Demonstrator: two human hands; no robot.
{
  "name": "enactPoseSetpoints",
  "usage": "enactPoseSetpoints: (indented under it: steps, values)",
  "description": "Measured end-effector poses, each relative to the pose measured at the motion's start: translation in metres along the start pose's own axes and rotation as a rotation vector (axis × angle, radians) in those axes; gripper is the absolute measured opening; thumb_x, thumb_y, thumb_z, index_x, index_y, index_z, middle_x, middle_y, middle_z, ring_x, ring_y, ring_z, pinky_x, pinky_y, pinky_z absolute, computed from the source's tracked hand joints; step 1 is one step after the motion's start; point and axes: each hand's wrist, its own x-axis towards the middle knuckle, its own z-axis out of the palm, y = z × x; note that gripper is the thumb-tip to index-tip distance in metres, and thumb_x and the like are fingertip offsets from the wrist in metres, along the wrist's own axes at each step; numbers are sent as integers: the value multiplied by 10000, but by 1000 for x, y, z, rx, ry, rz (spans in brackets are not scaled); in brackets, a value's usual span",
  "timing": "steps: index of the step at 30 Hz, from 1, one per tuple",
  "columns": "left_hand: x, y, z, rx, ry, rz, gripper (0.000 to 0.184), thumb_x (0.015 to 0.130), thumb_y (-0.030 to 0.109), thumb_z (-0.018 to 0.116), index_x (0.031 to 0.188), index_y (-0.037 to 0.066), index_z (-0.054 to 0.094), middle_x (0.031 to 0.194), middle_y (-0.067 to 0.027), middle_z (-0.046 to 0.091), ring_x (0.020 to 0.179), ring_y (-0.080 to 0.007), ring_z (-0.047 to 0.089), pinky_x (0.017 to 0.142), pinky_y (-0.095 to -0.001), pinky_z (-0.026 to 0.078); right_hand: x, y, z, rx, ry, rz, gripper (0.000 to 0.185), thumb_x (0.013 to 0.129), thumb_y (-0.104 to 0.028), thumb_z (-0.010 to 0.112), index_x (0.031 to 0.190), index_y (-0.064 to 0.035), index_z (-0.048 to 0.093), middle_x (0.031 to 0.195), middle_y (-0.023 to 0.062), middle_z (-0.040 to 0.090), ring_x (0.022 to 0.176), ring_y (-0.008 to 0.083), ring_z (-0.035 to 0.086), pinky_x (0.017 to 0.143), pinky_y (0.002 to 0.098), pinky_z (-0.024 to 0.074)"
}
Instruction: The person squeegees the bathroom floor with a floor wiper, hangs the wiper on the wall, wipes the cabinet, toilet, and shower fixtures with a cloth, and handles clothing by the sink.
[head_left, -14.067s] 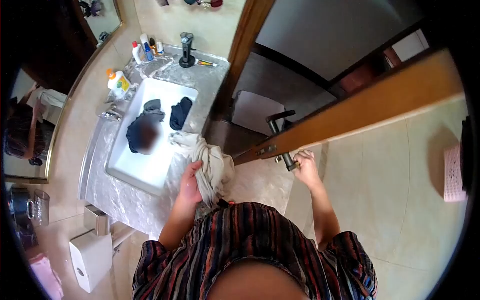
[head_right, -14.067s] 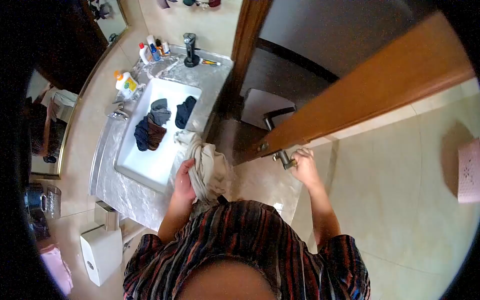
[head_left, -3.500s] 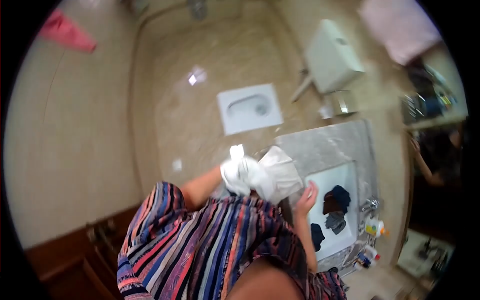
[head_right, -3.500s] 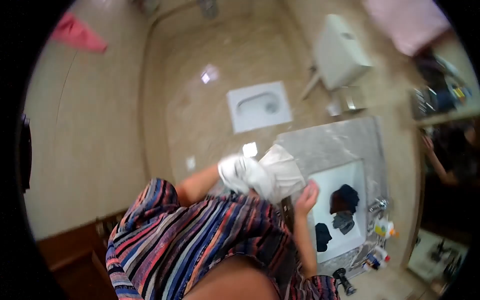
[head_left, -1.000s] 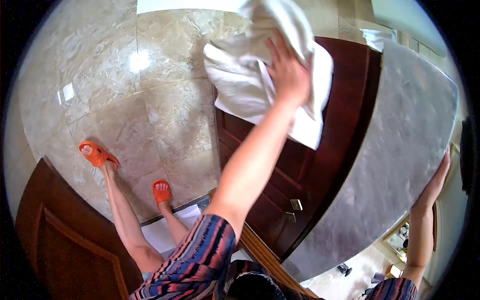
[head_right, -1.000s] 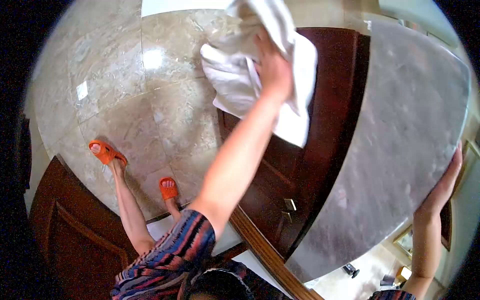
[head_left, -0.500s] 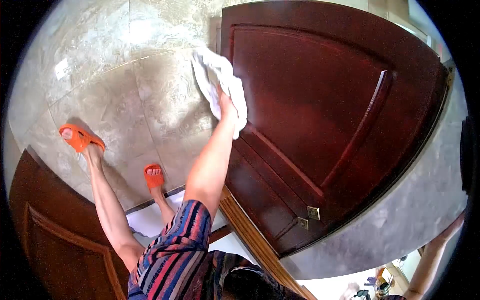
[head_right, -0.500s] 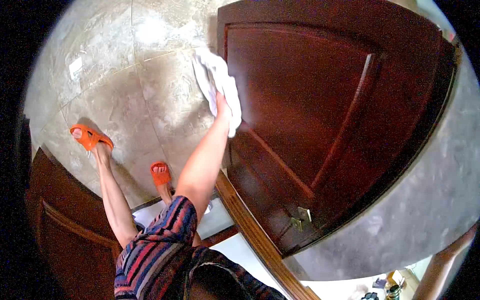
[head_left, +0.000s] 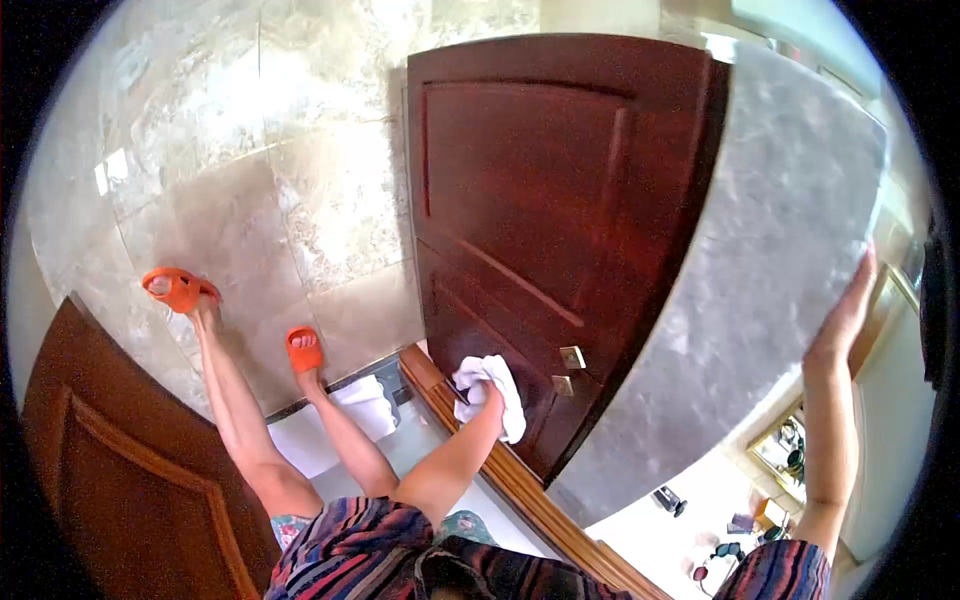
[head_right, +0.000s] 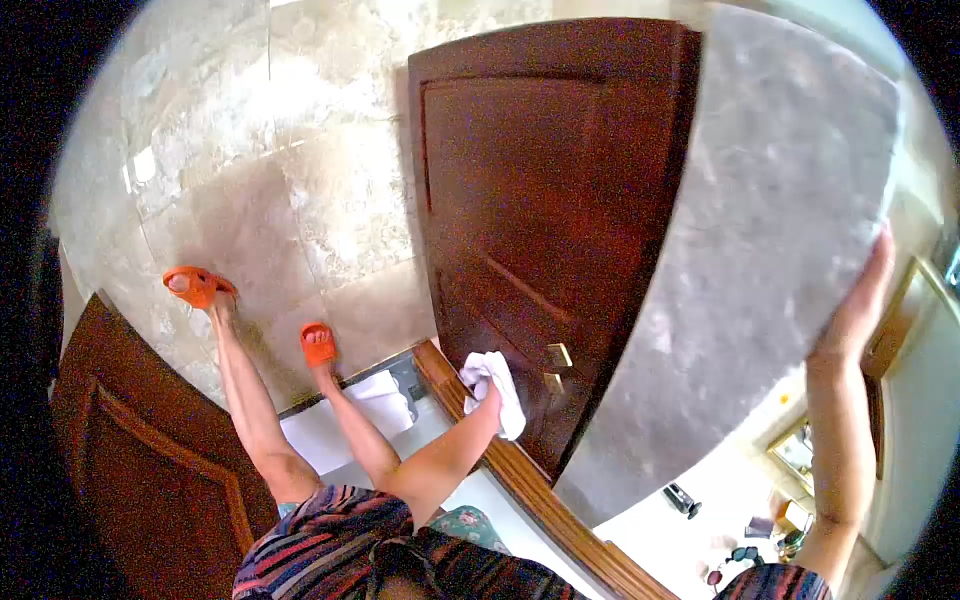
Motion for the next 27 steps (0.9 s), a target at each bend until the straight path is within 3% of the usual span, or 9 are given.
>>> enactPoseSetpoints:
  steps: [7, 11, 12, 15, 16, 21, 23, 25, 27]
  values:
    - [82, 203, 57, 82, -51, 305, 716, 883, 340, 396, 1376, -2, 5, 1440, -172, 12, 1331, -305, 38, 1090, -351, 55, -3, -8, 9, -148, -120, -93, 585, 890, -452, 384, 1312, -49, 351, 1328, 45, 346, 1241, 155, 279, 1045, 289, 143]
    - [108, 367, 104, 415, 50, 911, 800, 789, 142, 551, 1369, -22, 25, 1422, -241, 21, 1309, -410, 63, 1067, -493, 106, -7, -20, 10, -164, -259, -110, 518, 891, -446, 378, 1223, -50, 413, 1186, 35, 407, 1110, 149, 353, 985, 270, 210]
    - [80, 405, 111, 124, -58, 869, 347, 830, 184, 516, 1124, 6, 474, 1133, -194, 493, 1022, -304, 488, 847, -384, 402, -2, -15, 5, -132, -312, -183, 517, 888, -450, 380, 1199, -40, 429, 1152, 37, 421, 1076, 143, 368, 969, 271, 233]
    - [73, 378, 112, 513, 63, 1096, 628, 808, 129, 524, 1309, -15, 175, 1349, -243, 155, 1252, -381, 183, 1015, -490, 181, 0, -8, 10, -130, -195, -221, 530, 870, -450, 421, 1183, -23, 439, 1142, 68, 431, 1063, 151, 381, 955, 277, 259]
    - [71, 357, 105, 581, 18, 1112, 781, 788, 114, 553, 1367, -25, 48, 1419, -255, 12, 1308, -414, 71, 1042, -544, 116, 2, -5, 17, -80, -103, -412, 402, 864, -275, 440, 1099, 44, 508, 1097, 167, 496, 1083, 274, 434, 970, 349, 284]
    - [-29, 213, 77, 1016, -102, 636, 858, 707, 85, 577, 1373, -3, 43, 1389, -316, 5, 1299, -469, -33, 909, -726, 40, 4, 4, 16, -155, -80, -445, 401, 865, -297, 448, 1097, 24, 504, 1087, 197, 508, 1048, 280, 460, 918, 347, 325]
    - [-76, 174, 63, 1166, -123, 617, 659, 662, 101, 605, 1230, -100, 337, 1343, -370, 48, 1268, -532, -18, 865, -760, 35, 7, -1, 17, -166, -72, -470, 400, 865, -306, 452, 1096, 17, 502, 1084, 210, 513, 1034, 283, 471, 897, 346, 342]
    - [-103, 130, 67, 882, 50, 592, 494, 746, 138, 596, 1122, -130, 421, 1321, -384, 78, 1251, -553, 9, 942, -690, 84, 19, -6, 10, -181, -319, -206, 580, 855, -433, 459, 1176, 48, 427, 1162, 164, 441, 1098, 231, 400, 957, 310, 280]
    - [-112, 89, 79, 539, 120, 473, 507, 832, 126, 519, 1254, -73, 320, 1331, -343, 171, 1239, -479, 185, 1048, -461, 155, 14, 1, 13, -314, -120, -377, 611, 850, -428, 474, 1178, 84, 412, 1171, 211, 440, 1114, 279, 403, 963, 329, 281]
